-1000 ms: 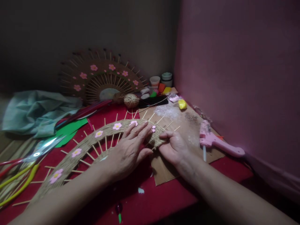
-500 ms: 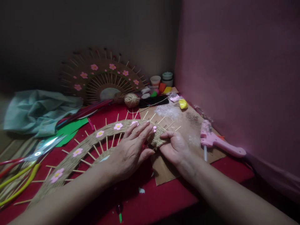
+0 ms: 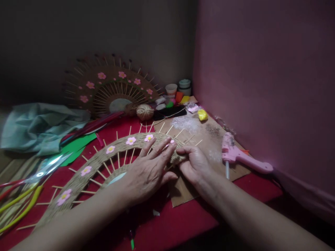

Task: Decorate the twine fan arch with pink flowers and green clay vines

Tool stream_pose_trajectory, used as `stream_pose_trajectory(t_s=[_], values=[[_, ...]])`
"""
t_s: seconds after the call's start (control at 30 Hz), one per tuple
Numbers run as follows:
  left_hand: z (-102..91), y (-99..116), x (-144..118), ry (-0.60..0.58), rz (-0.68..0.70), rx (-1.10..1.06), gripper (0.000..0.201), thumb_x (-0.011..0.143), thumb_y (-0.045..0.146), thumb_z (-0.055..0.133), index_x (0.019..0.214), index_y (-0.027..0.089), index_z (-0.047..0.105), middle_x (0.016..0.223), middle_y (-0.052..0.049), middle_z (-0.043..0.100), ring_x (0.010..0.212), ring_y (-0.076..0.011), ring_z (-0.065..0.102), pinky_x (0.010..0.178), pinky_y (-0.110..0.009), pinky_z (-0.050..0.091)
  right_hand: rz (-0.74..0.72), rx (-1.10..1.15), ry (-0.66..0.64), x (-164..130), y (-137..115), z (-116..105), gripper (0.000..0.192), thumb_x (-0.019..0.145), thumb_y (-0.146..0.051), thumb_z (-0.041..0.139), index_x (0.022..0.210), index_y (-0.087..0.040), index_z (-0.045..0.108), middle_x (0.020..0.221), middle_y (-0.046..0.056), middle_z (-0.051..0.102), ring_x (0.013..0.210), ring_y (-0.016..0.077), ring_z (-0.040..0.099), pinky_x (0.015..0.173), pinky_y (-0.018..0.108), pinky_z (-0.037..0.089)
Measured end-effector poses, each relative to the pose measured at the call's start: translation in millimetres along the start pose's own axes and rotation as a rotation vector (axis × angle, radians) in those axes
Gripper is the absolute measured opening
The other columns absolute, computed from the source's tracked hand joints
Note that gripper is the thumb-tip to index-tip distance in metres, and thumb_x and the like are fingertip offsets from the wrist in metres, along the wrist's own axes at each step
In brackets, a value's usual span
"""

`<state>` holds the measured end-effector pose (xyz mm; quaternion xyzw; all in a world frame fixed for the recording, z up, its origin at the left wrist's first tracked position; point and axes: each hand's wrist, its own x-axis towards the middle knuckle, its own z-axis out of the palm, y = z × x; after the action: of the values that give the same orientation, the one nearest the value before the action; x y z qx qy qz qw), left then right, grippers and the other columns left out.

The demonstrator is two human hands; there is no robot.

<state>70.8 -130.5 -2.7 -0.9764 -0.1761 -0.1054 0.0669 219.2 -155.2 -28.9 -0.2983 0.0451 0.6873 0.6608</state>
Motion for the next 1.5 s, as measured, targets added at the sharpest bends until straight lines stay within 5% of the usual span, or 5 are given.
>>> stream_pose_trajectory(t_s=[0.3,0.47,0.83,1.03,1.5], values=[[-3.8,0.8,-1.1,0.027,-0.019,-0.041,0.065,0.096,0.050,0.034,0.145,0.011,0.020,0.144,-0.018,0.043,0.141,-0.0269,0.026,0.116,-0.052,0.016,0.050,0.030,-0.034,-6.1,-3.9,5.7,0.020,0.053,-0.004,0.047,0.064,-0.017,0.057,0.059,0.003,0.055,0.066,0.0188,0.058,0.071,0.037,0.052],[-9.0,-8.2,-9.8,0.161,-0.176,-0.148,0.058,0.097,0.043,0.036,0.146,0.016,0.021,0.148,-0.016,0.037,0.139,-0.0279,0.027,0.113,-0.050,0.024,0.044,0.054,-0.038,-5.9,-3.8,8.4,0.024,0.052,-0.004,0.045,0.067,-0.017,0.057,0.060,0.003,0.058,0.071,0.0205,0.059,0.074,0.040,0.052],[-3.3,-5.2,-5.9,0.059,-0.214,-0.230,0.061,0.098,0.039,0.034,0.148,0.019,0.006,0.144,-0.016,0.042,0.140,-0.0300,0.025,0.110,-0.056,0.029,0.011,0.057,-0.050,-5.0,-1.3,8.5,0.025,0.051,0.000,0.048,0.067,-0.015,0.061,0.063,0.005,0.061,0.076,0.0210,0.059,0.081,0.042,0.050],[-4.6,-4.0,-8.1,0.035,-0.299,-0.308,0.060,0.096,0.040,0.037,0.147,0.017,0.014,0.147,-0.017,0.038,0.138,-0.0307,0.029,0.108,-0.054,0.034,0.044,0.031,-0.056,-5.5,-1.0,7.8,0.026,0.051,-0.002,0.046,0.068,-0.015,0.062,0.059,0.004,0.059,0.075,0.0223,0.059,0.081,0.047,0.049],[-1.6,-10.8,1.9,0.104,-0.263,-0.378,0.061,0.096,0.039,0.038,0.148,0.024,0.010,0.140,-0.013,0.047,0.132,-0.0312,0.038,0.107,-0.058,0.032,0.017,0.019,-0.062,-8.3,-1.3,10.8,0.022,0.054,-0.002,0.049,0.068,-0.015,0.060,0.067,0.005,0.062,0.078,0.0220,0.060,0.079,0.041,0.050]])
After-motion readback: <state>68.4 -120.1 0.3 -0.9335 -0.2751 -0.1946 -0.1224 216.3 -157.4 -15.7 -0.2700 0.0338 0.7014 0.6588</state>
